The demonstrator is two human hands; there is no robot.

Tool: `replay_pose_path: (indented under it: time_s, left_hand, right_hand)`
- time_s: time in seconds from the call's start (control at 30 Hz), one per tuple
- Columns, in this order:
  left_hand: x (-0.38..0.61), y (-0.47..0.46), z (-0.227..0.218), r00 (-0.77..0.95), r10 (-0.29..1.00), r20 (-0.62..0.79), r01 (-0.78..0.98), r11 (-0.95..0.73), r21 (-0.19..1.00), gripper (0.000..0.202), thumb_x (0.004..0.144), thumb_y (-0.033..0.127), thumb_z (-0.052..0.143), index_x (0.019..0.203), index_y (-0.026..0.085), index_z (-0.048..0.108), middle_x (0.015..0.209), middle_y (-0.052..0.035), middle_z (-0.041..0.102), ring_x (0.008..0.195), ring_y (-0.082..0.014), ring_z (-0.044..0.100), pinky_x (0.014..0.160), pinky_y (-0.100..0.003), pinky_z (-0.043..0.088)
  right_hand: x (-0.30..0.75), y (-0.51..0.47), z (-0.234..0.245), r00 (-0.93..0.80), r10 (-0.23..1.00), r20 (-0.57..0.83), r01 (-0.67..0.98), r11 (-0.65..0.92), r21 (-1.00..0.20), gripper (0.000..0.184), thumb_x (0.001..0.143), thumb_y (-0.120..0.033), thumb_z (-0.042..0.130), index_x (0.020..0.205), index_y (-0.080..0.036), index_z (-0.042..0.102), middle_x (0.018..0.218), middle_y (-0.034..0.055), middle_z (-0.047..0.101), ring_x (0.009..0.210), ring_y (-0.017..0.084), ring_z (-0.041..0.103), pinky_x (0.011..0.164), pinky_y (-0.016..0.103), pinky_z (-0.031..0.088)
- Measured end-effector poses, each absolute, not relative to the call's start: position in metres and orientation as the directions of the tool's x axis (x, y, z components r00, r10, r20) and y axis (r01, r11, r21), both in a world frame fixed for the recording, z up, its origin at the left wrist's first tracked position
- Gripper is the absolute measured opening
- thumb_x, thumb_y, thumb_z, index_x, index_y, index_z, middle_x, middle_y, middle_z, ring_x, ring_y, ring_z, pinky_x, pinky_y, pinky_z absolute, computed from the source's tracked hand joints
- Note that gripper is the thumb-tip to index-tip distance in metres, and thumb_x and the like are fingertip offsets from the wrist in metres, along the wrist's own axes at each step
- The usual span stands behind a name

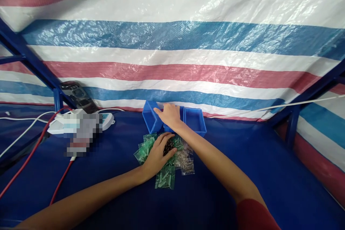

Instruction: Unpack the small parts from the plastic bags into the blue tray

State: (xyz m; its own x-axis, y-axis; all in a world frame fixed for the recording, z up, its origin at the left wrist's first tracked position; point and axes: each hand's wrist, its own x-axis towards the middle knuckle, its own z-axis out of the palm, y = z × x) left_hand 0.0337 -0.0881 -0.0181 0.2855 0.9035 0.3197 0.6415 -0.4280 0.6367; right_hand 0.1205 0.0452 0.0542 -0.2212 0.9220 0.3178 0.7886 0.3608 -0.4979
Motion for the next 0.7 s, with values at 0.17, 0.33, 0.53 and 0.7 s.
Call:
replay_pose_path:
  time_s: [0.17,0.33,0.53,0.7]
  left_hand:
    - [0.024,-0.087,-0.002,0.036,0.801,0.597,0.624,-0.485,0.612,0.038,0.089,0.026,0.052,0.126,0.023,0.043,0.135,-0.0104,0.041,0.129,-0.0257,0.037,0.106,-0.043,0.034]
    - [-0.001,-0.05,0.003,-0.178,0.824,0.537,0.661,-0.304,0.685,0.048,0.083,0.031,0.061,0.126,0.018,0.044,0.122,-0.0112,0.054,0.117,-0.0259,0.05,0.099,-0.041,0.04]
    - [-0.038,-0.008,0.008,0.102,0.843,0.527,0.874,-0.329,0.357,0.022,0.09,0.025,0.048,0.106,0.017,0.061,0.101,-0.0072,0.067,0.089,-0.0213,0.063,0.082,-0.031,0.047]
    - [-0.055,-0.001,0.023,0.453,0.817,0.357,0.883,-0.467,-0.052,0.026,0.086,0.01,0.047,0.107,0.017,0.061,0.094,-0.0083,0.065,0.088,-0.0216,0.061,0.078,-0.031,0.046]
  right_hand:
    - [0.167,0.026,0.052,-0.285,0.88,0.379,0.712,0.459,-0.531,0.027,0.089,-0.032,0.052,0.102,-0.015,0.068,0.1,0.0081,0.071,0.089,0.022,0.066,0.083,0.034,0.049]
    - [0.197,0.008,0.041,-0.304,0.868,0.392,0.736,0.475,-0.482,0.022,0.087,-0.027,0.053,0.1,-0.017,0.068,0.099,0.0066,0.07,0.092,0.023,0.064,0.084,0.037,0.048]
    - [0.216,-0.003,0.03,-0.32,0.878,0.357,0.758,0.463,-0.46,0.024,0.088,-0.029,0.051,0.102,-0.017,0.068,0.099,0.0073,0.07,0.094,0.024,0.063,0.086,0.039,0.047]
    - [0.224,-0.01,0.023,-0.348,0.865,0.362,0.775,0.482,-0.408,0.025,0.09,-0.029,0.049,0.104,-0.017,0.066,0.102,0.0081,0.069,0.098,0.024,0.061,0.089,0.04,0.045]
